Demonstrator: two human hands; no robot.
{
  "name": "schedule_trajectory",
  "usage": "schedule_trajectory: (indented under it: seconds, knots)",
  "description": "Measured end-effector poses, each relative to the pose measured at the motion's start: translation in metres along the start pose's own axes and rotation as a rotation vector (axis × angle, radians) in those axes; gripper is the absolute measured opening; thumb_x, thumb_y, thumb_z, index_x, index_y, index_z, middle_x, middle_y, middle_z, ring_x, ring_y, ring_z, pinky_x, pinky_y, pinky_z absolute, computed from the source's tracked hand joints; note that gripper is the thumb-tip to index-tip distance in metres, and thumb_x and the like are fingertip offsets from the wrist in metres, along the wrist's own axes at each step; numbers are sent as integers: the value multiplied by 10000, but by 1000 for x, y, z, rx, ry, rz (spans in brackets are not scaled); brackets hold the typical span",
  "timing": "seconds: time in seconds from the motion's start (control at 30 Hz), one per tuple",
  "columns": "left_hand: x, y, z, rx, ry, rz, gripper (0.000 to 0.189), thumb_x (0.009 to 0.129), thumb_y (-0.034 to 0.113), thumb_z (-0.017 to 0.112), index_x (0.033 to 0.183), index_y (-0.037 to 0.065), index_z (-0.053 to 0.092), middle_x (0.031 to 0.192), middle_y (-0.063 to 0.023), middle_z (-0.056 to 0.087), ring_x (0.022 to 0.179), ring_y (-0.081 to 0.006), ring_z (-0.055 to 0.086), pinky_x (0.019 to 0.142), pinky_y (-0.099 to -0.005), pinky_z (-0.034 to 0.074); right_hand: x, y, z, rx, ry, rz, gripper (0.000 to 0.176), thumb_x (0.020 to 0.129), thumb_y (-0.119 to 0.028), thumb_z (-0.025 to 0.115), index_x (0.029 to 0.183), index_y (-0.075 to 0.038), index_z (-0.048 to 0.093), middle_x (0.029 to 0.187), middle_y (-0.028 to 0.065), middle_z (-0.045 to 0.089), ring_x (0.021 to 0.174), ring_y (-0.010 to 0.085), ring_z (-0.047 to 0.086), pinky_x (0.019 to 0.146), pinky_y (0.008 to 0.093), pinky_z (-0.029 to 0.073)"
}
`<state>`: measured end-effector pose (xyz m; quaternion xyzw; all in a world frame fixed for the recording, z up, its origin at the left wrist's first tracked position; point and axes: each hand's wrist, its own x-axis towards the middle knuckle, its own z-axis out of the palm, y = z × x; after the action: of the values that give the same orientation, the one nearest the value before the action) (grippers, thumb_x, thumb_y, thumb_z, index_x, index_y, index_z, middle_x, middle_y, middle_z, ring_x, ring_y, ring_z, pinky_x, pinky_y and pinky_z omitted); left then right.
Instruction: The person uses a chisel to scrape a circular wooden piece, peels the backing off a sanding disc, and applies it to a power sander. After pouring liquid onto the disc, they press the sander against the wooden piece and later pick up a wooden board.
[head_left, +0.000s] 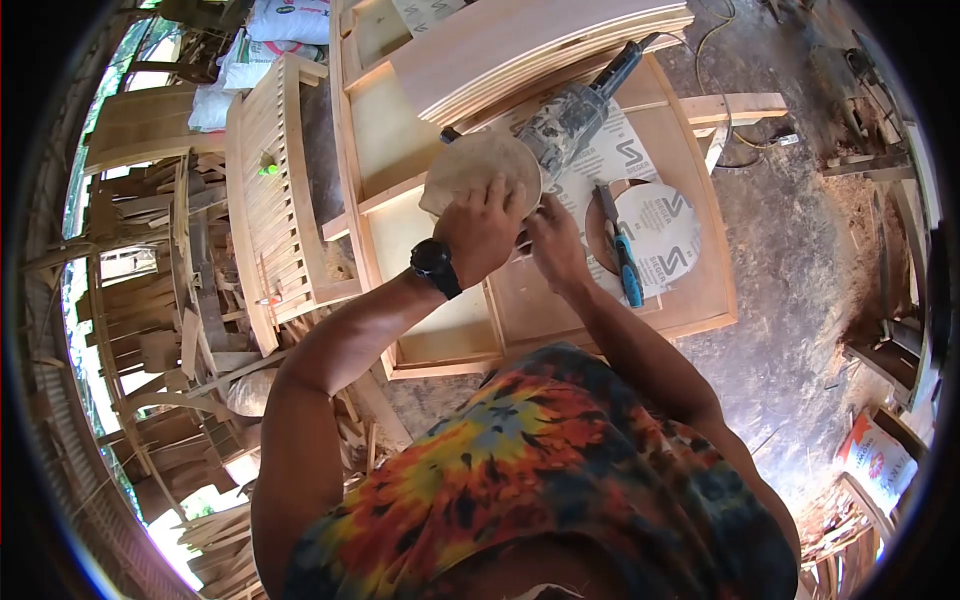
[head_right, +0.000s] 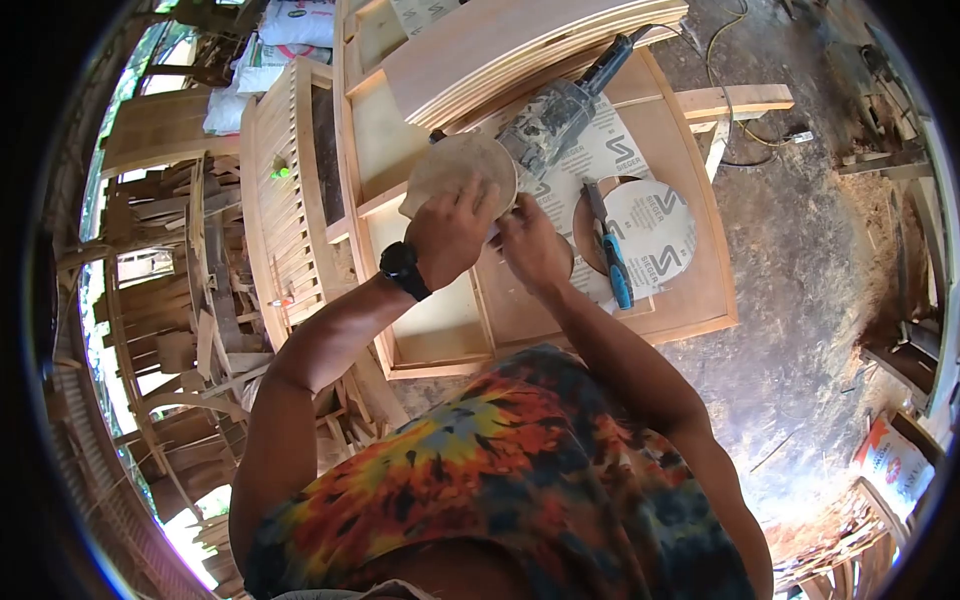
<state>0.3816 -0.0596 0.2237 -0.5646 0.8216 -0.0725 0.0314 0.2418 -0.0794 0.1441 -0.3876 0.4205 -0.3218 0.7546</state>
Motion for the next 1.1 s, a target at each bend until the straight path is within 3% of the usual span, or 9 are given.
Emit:
schedule_trajectory:
  seconds: [0.1,0.2,0.33,0.53,0.67,0.73,0.93,1.07,1.1]
  knots:
    - [-3,-14,10,-88,65,42,238,875,207,660,1034,32,639,1018,-221,716,792,-354,720,676,-448,579,6,-2,-6,45,-16,-4,308,1025,-189,518,1174,69,594,884,145,703,686,184,690,639,303,560]
    - [-1,-22,7,-302,29,-80,128,915,184,628,946,62,647,832,-197,722,674,-363,701,605,-474,559,6,2,-3,75,-9,14,317,1034,-184,505,1193,81,576,870,160,706,712,204,711,654,309,573]
    - [6,-28,-2,-590,224,-225,209,983,185,634,832,41,644,640,-193,610,612,-386,657,562,-478,500,6,6,0,101,30,6,322,1030,-176,503,1188,99,561,861,172,707,705,220,719,645,314,578]
    - [0,-39,-7,-767,125,-530,255,999,206,664,884,-21,657,667,-165,538,606,-171,511,606,-321,450,6,2,5,85,89,7,307,1014,-162,520,1150,110,556,859,191,706,652,229,713,596,320,577]
    - [-7,-27,6,-861,360,-551,299,975,193,687,785,-18,594,615,-173,501,527,-218,404,541,-346,402,-3,-4,12,126,100,50,312,1005,-147,501,1192,102,517,862,186,691,659,228,701,621,328,593]
    - [-12,-22,12,-938,459,-655,285,983,198,693,820,-25,623,620,-127,496,587,-128,406,556,-326,400,-9,-5,19,134,113,77,321,1004,-141,495,1207,107,503,888,202,695,683,247,713,650,343,609]
    - [-19,-21,27,-1196,654,-845,234,1001,184,676,874,-13,689,664,-47,529,653,-83,452,592,-281,417,-17,0,29,354,157,154,332,1003,-122,481,1253,96,470,1050,255,680,814,301,741,753,389,635]
    - [-20,-20,8,-1155,535,-784,196,992,171,672,903,-1,700,681,-89,585,636,-128,546,616,-299,456,-7,5,15,213,114,131,379,994,-154,525,1275,98,482,1063,240,678,850,281,733,755,374,621]
    - [-21,-19,1,-1044,445,-634,177,988,164,667,921,3,698,701,-119,617,653,-189,601,635,-323,478,-2,5,6,124,69,92,430,985,-174,557,1283,128,490,1052,242,683,847,268,728,723,364,611]
